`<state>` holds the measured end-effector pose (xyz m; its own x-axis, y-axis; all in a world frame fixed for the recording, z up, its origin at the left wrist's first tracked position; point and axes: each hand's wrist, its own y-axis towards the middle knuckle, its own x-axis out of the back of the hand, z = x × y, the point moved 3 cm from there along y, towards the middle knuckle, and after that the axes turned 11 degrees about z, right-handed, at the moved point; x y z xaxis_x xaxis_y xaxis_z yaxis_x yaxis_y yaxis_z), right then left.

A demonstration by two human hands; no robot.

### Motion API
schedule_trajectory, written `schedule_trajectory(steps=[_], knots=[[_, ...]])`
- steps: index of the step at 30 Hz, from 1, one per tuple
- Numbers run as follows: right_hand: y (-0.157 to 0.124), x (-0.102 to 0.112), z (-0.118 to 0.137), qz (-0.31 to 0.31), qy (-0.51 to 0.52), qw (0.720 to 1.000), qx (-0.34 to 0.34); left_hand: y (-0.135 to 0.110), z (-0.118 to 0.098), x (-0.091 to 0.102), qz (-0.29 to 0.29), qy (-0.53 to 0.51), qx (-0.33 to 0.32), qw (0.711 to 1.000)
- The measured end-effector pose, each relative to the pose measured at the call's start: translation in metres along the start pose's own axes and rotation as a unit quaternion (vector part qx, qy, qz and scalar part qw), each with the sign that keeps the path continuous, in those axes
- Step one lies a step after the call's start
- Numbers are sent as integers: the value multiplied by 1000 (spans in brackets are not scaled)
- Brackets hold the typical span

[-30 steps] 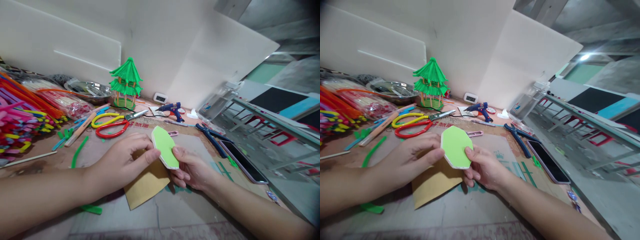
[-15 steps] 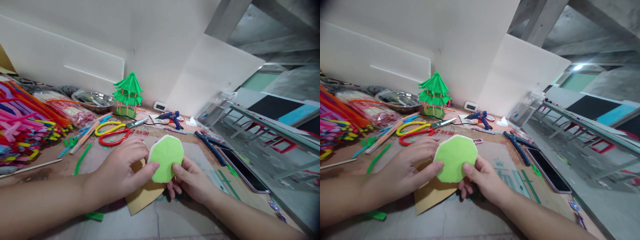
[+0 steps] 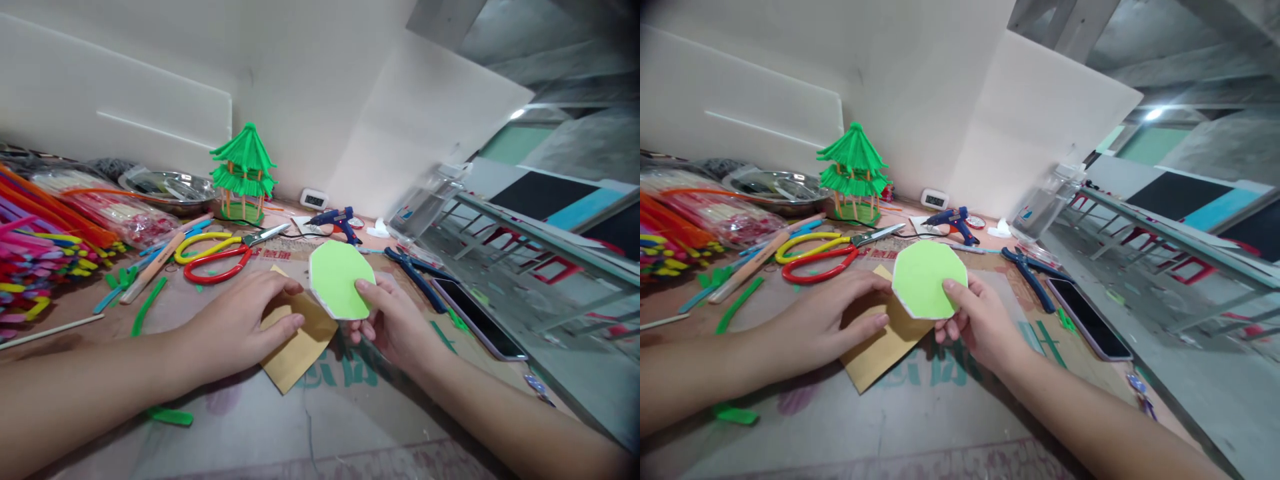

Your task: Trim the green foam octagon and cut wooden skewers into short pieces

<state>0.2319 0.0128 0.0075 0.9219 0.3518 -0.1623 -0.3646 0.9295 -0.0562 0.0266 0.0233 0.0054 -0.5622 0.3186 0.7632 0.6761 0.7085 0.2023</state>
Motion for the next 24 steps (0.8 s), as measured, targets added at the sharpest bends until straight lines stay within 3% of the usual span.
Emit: schedule_trajectory(steps=[5,9,12,16,24], knots=[[-1,5,2,-3,-83,996,25,-1,-4,-3,42,40,6,998],[-6,6,9,-63,-240,967,62,-7,-14,-6,99,135,-36,985],[-9,4,14,-75,-370,921,97,-10,-17,-8,115,191,-51,973],[-9,-3,14,-40,-543,829,130,-11,-17,-11,107,225,-58,967],[-12,-16,15,13,-689,723,41,-11,-17,-13,117,252,-58,959]])
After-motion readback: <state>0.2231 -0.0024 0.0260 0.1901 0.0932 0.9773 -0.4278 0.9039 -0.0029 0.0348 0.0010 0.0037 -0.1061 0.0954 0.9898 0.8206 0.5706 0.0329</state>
